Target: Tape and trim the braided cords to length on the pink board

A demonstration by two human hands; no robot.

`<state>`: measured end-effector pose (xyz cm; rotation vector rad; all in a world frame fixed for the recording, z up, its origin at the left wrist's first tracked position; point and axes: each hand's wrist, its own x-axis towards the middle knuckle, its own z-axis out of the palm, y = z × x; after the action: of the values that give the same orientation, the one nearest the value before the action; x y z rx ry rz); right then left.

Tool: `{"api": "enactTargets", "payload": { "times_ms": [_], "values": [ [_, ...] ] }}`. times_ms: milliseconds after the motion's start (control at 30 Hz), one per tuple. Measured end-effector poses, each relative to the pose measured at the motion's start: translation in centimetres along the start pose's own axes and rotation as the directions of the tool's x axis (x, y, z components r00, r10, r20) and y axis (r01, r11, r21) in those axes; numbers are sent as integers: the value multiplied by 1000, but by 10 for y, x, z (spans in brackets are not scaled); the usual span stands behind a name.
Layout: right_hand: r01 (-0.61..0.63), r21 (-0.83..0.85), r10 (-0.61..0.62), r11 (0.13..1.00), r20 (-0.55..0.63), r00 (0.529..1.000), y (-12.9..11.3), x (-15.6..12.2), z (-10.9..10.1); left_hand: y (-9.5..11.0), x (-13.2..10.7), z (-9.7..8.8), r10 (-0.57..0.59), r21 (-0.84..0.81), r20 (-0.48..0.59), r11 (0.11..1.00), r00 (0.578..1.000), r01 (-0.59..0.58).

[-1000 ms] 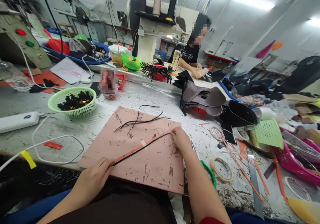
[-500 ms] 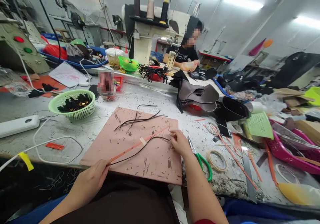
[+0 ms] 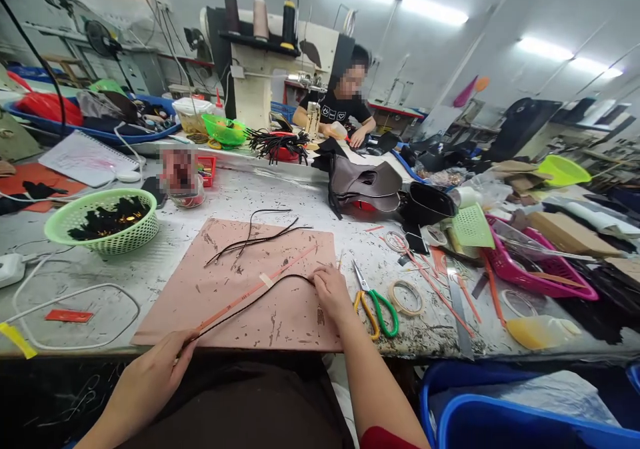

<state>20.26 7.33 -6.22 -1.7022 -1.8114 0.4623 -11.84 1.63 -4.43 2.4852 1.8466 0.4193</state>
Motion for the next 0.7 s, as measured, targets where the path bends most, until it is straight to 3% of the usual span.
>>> {"api": "enactTargets", "payload": {
  "times_ms": [133,367,567,700],
  "values": [
    [-48,-15,47,999,-63,997,-10,-11,4,0,2,-2,-16,3,-3,1000,1000,16],
    [-167,111,180,980,-123,976,-4,-16,-2,-7,5,-13,-201,-12,115,979,973,204],
    [-240,191,268,952,-141,953,11,-6,-17,-18,5,-10,-168,-47,76,984,983,172],
    [-239,202,270,950,-144,952,13,-1,-15,-26,7,-6,-175,-48,60,983,983,178]
  ]
}}
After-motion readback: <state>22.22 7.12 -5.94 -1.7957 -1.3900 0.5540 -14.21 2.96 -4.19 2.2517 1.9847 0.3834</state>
